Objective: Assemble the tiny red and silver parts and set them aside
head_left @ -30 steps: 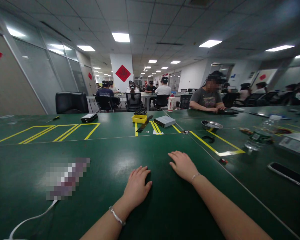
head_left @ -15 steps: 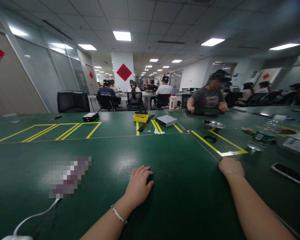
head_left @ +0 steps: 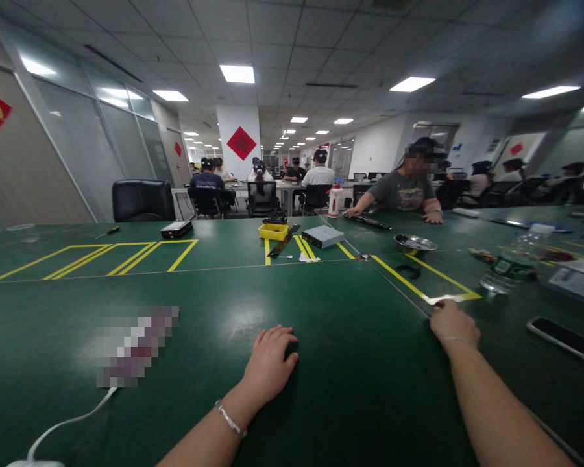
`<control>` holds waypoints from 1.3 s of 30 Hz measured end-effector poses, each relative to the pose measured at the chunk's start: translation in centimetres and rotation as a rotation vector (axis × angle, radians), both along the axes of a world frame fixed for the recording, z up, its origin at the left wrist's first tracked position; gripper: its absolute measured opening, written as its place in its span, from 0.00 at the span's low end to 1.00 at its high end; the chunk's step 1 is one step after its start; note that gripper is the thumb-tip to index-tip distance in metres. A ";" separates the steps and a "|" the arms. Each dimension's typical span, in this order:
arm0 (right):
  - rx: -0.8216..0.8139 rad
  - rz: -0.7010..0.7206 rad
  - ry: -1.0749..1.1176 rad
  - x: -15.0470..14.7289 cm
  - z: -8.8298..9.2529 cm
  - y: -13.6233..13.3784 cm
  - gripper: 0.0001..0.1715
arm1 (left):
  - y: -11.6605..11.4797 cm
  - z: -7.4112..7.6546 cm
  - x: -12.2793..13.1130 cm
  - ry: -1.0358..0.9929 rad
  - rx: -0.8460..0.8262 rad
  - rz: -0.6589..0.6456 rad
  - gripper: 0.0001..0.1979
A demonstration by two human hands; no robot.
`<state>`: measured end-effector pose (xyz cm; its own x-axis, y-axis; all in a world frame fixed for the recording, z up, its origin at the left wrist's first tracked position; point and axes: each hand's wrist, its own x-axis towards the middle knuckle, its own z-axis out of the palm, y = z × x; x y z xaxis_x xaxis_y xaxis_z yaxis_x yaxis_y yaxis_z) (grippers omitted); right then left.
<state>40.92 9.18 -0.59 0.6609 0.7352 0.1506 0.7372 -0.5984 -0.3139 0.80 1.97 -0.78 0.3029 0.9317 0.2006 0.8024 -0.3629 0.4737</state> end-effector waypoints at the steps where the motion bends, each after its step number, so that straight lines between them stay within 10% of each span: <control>1: 0.027 0.009 -0.029 -0.2 0.1 0.1 0.20 | 0.0 0.1 0.0 -0.005 -0.003 0.003 0.12; 6: 0.219 0.338 -0.159 -4.9 1.9 0.6 0.17 | 0.0 0.7 0.0 -0.099 -0.024 0.004 0.11; 14: 0.231 1.288 -0.100 -20.9 4.7 -3.9 0.09 | -0.3 1.2 0.6 -0.429 -0.201 -0.013 0.15; 21: 0.193 1.427 -0.040 -24.5 4.5 -6.8 0.10 | -0.2 1.3 0.6 -0.628 -0.303 -0.123 0.13; 25: 0.200 1.256 0.014 -21.2 5.4 -4.3 0.20 | 0.1 1.3 0.1 -0.720 -0.342 -0.052 0.12; 33: -0.022 0.287 -0.289 -4.8 0.6 0.9 0.26 | 0.8 0.7 -0.2 -0.833 -0.504 -0.001 0.12; 39: -0.228 0.190 -0.130 -0.6 -0.8 0.7 0.20 | 0.5 1.4 -0.2 -0.795 -0.523 -0.019 0.15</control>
<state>40.32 9.88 -1.34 0.4950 0.8679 0.0422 0.8673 -0.4906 -0.0840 0.60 2.50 0.59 0.2727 0.9582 -0.0863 0.1716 0.0399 0.9844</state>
